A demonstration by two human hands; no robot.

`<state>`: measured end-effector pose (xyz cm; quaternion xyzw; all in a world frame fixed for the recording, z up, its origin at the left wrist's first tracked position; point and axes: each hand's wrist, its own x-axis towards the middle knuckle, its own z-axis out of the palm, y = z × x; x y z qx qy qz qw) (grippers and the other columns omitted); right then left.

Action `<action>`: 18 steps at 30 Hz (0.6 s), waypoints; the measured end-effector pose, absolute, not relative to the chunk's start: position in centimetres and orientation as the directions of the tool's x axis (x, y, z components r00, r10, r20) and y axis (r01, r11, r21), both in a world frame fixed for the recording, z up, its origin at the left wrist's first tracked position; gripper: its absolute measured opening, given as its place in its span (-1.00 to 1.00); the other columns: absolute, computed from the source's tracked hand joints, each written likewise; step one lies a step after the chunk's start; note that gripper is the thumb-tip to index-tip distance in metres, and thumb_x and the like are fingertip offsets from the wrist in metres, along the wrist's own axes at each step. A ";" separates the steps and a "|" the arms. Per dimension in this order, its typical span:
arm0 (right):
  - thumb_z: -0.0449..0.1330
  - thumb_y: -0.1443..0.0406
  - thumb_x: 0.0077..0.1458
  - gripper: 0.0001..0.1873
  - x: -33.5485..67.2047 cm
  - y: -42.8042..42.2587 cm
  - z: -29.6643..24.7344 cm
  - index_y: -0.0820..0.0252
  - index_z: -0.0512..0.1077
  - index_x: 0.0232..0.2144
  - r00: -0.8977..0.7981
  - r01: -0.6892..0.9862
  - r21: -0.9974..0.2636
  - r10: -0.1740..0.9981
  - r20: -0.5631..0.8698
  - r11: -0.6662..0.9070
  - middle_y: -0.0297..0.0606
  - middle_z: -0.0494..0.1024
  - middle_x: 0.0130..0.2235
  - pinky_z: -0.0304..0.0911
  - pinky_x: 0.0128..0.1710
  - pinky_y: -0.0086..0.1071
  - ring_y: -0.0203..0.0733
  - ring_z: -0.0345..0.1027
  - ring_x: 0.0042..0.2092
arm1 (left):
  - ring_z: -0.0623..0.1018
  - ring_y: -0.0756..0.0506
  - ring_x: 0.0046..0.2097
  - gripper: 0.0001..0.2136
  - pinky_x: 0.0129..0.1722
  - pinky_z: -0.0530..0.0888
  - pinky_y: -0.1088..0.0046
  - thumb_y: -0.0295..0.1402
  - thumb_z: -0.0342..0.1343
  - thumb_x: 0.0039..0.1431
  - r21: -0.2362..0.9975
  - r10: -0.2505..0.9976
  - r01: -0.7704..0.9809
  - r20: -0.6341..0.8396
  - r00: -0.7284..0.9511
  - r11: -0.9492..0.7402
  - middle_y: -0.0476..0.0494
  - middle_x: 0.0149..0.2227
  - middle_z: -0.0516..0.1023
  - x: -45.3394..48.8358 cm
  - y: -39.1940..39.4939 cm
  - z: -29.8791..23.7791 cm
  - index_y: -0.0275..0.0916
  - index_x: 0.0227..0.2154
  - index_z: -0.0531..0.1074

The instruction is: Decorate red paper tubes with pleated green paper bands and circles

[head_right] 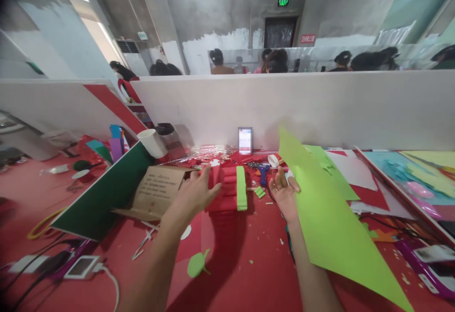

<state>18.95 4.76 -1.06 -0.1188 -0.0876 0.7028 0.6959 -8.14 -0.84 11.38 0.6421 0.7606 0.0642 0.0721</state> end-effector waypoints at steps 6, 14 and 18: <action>0.07 0.29 0.20 -0.65 18.5 4.8 -1.8 0.10 0.24 -0.64 -0.039 -0.951 -0.304 0.998 -0.045 -0.051 -0.38 0.55 0.05 0.21 0.13 -0.13 -0.26 0.50 -0.04 | 0.45 -0.43 0.02 -0.48 -0.08 0.38 0.13 -0.12 0.00 0.20 0.120 0.988 0.982 0.020 -0.151 0.148 -0.52 0.03 0.35 -3.6 0.7 9.6 -0.29 0.15 0.20; 0.12 0.25 0.16 -0.61 18.1 4.6 -1.1 0.08 0.24 -0.70 -0.029 -0.861 -0.508 0.999 0.017 -0.017 -0.42 0.54 0.06 0.21 0.11 -0.15 -0.25 0.48 -0.03 | 0.45 -0.47 0.00 -0.47 -0.16 0.42 0.12 -0.07 -0.02 0.22 0.111 0.991 0.986 0.042 -0.129 0.123 -0.57 0.01 0.35 -3.0 0.8 8.8 -0.32 0.14 0.21; 0.11 0.25 0.15 -0.68 18.0 4.6 -1.3 0.08 0.30 -0.64 0.000 -0.827 -0.563 1.000 0.000 0.000 -0.36 0.50 0.11 0.21 0.10 -0.11 -0.19 0.44 0.04 | 0.44 -0.46 0.02 -0.43 -0.15 0.41 0.12 -0.02 -0.06 0.24 0.112 0.994 0.988 0.024 -0.109 0.106 -0.58 0.00 0.35 -2.6 0.8 9.0 -0.34 0.17 0.18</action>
